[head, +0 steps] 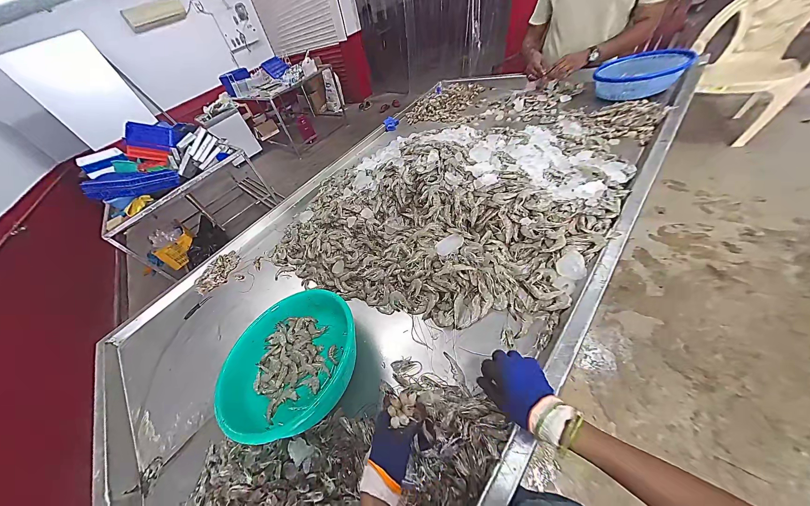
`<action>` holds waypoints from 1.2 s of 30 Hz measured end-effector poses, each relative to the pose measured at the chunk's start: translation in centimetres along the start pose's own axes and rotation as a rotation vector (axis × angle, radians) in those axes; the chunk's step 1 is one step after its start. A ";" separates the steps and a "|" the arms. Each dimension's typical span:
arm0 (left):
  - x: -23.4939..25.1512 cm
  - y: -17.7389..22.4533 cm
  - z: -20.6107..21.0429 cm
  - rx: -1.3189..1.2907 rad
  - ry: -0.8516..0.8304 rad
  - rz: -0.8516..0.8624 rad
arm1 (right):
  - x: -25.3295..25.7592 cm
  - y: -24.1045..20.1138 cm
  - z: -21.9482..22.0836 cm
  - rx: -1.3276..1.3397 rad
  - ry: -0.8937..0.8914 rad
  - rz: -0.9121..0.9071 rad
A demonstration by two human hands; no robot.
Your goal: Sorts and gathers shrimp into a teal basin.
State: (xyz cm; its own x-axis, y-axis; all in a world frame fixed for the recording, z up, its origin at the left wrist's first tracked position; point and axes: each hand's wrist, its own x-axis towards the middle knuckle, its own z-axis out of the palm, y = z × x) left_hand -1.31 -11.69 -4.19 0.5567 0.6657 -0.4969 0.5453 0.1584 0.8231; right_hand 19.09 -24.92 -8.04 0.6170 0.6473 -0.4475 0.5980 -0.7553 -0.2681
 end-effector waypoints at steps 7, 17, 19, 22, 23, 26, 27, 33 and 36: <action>3.9 2.1 -3.8 -0.900 0.115 0.166 | 2.6 -7.8 4.6 -0.086 -0.039 0.040; 4.2 -1.3 2.9 -0.421 -0.141 0.297 | 2.2 -4.4 5.8 -0.285 0.047 -0.152; 4.1 -1.8 3.8 0.141 -0.118 0.368 | 1.0 -4.6 5.1 -0.245 0.072 -0.258; 3.7 -0.9 3.8 0.421 -0.315 0.286 | -1.0 -5.2 4.0 -0.198 0.056 -0.307; 3.6 -0.5 3.6 0.468 -0.385 0.246 | -1.2 -5.0 3.9 -0.227 0.065 -0.329; 3.5 0.2 3.3 0.541 -0.430 0.176 | -1.5 -4.3 3.6 -0.278 0.158 -0.444; 3.5 0.1 3.3 0.542 -0.428 0.169 | -1.9 -4.3 3.5 -0.279 0.179 -0.460; 2.5 -0.1 1.9 0.477 -0.437 0.244 | -2.7 -2.7 2.9 0.478 0.053 -0.442; 2.6 -2.1 -0.4 0.237 -0.271 0.336 | -1.6 -0.2 0.6 0.863 -0.023 -0.475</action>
State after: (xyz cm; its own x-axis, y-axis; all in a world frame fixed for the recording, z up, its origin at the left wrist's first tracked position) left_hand -1.30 -10.01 -7.10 0.8521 0.4331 -0.2938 0.4174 -0.2237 0.8808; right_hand 17.67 -25.82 -7.83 0.3937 0.9076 -0.1457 0.1969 -0.2381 -0.9511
